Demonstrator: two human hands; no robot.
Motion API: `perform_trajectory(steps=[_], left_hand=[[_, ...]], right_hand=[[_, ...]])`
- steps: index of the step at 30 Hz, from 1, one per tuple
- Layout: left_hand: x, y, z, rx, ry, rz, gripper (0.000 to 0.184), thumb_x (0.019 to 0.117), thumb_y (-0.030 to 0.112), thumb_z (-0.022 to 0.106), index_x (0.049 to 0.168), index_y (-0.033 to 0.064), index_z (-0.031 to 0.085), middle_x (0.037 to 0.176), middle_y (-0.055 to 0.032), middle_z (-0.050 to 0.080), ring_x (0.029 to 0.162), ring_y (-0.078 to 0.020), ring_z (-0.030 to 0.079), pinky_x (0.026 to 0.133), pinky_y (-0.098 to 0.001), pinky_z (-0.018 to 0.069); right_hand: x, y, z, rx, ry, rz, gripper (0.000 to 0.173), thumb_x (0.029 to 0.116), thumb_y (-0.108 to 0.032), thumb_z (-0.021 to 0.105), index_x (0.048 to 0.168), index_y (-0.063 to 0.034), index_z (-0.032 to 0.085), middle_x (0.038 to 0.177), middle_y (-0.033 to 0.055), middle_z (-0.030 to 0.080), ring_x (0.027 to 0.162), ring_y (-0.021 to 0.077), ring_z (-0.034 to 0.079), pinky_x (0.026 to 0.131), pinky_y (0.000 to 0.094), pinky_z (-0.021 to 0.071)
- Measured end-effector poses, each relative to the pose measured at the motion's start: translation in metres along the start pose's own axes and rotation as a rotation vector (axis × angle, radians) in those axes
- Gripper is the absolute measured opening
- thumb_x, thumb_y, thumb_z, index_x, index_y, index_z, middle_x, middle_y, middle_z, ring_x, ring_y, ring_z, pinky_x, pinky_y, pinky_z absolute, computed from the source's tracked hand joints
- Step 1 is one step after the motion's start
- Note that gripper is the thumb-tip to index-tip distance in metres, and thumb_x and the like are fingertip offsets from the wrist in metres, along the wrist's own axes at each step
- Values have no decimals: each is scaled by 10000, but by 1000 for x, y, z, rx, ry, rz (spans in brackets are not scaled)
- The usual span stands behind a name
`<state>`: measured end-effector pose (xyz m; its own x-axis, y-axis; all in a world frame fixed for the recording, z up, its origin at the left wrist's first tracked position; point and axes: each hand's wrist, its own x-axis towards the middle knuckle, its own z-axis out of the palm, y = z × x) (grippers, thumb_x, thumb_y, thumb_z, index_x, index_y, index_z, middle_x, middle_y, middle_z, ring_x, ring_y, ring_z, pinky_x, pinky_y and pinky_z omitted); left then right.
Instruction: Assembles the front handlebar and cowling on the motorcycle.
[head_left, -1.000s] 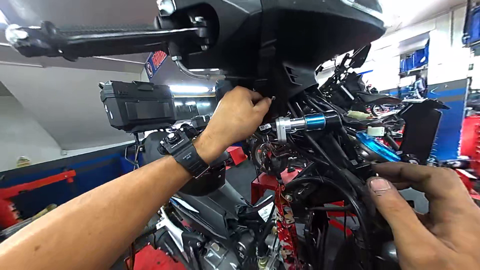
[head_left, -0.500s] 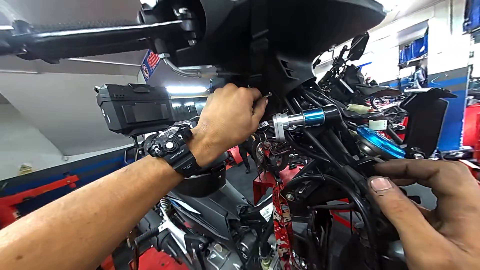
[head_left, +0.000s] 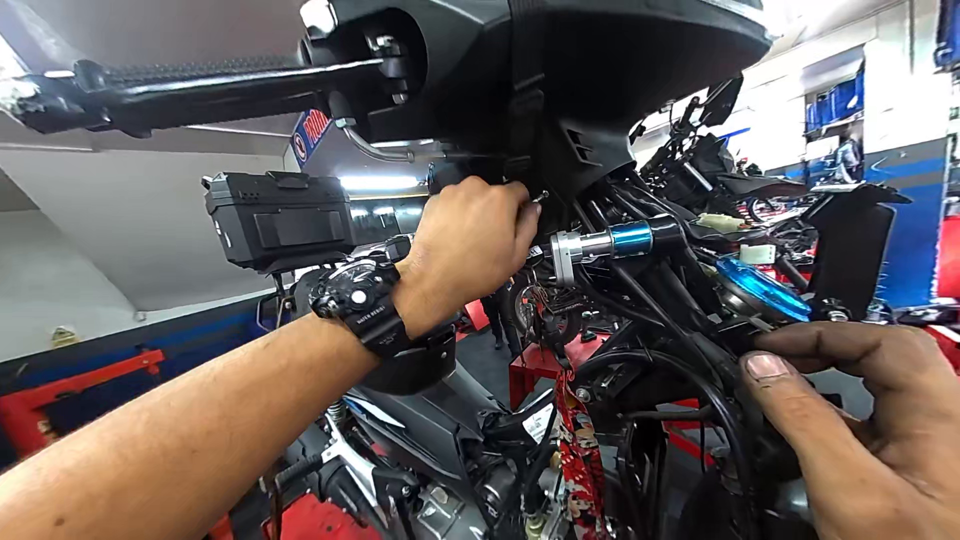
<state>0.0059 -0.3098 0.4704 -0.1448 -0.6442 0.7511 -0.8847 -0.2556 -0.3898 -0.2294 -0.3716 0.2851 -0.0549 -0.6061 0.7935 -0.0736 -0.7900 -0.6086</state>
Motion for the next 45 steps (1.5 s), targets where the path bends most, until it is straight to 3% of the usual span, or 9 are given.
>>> perform_trajectory(steps=[2,5,9,13,16,18,24,32,45], left_hand=[[3,-2,-1,-325,-83,-152,384,1065,408,455,1007,176,755,777,-21,665,723,-185,644,664,-468,520],[4,-3,-3,-770,-212,-315,399,1090,385,453,1011,125,746,608,18,549,490,-92,448,471,-277,377],[6,2,-7,-893,-257,-392,430,1105,362,411,1070,108,756,584,12,543,443,-82,394,426,-242,319],[8,0,3,-640,-144,-296,513,1105,397,345,901,165,755,594,17,552,493,-122,479,489,-351,408],[5,5,5,-304,-42,-187,503,1090,401,345,791,164,673,673,-18,574,656,-199,590,602,-481,456],[3,10,7,-144,5,-137,515,1089,402,330,739,139,602,677,-52,561,694,-250,606,608,-514,441],[1,17,5,44,30,-82,520,1092,397,316,770,100,596,688,-112,580,717,-328,631,600,-549,442],[0,19,5,248,47,-5,529,1094,390,297,834,53,611,674,-178,590,704,-423,649,568,-592,447],[0,18,-1,447,14,107,515,1095,362,257,867,29,576,643,-191,557,647,-457,629,508,-573,428]], right_hand=[[-1,-1,-1,7,1,10,286,953,-345,586,1110,-114,649,1129,60,556,1012,115,603,779,294,565],[-1,-1,-2,4,-10,12,291,956,-360,585,1121,-129,648,1137,43,566,1030,112,605,802,302,567],[-1,-1,-1,12,-10,9,315,954,-367,585,1132,-115,649,1141,54,557,1018,115,604,808,308,563],[-2,0,-1,16,-7,11,300,950,-366,594,1141,-140,645,1150,34,560,1036,105,606,799,295,570],[-2,0,1,4,4,2,280,940,-369,599,1128,-167,648,1140,13,561,1026,94,606,771,280,567],[-2,0,0,-1,0,9,272,942,-368,593,1127,-178,651,1150,7,561,1036,92,603,783,282,561],[-5,-1,-2,41,-26,48,257,932,-382,616,1126,-216,646,1175,-4,531,1034,74,602,735,252,581],[-6,1,-1,51,-21,33,221,902,-352,645,1090,-236,637,1145,-22,527,894,44,616,605,223,571],[-5,2,-1,34,-12,24,194,873,-346,649,1050,-268,637,1129,-41,521,927,50,595,643,233,559]])
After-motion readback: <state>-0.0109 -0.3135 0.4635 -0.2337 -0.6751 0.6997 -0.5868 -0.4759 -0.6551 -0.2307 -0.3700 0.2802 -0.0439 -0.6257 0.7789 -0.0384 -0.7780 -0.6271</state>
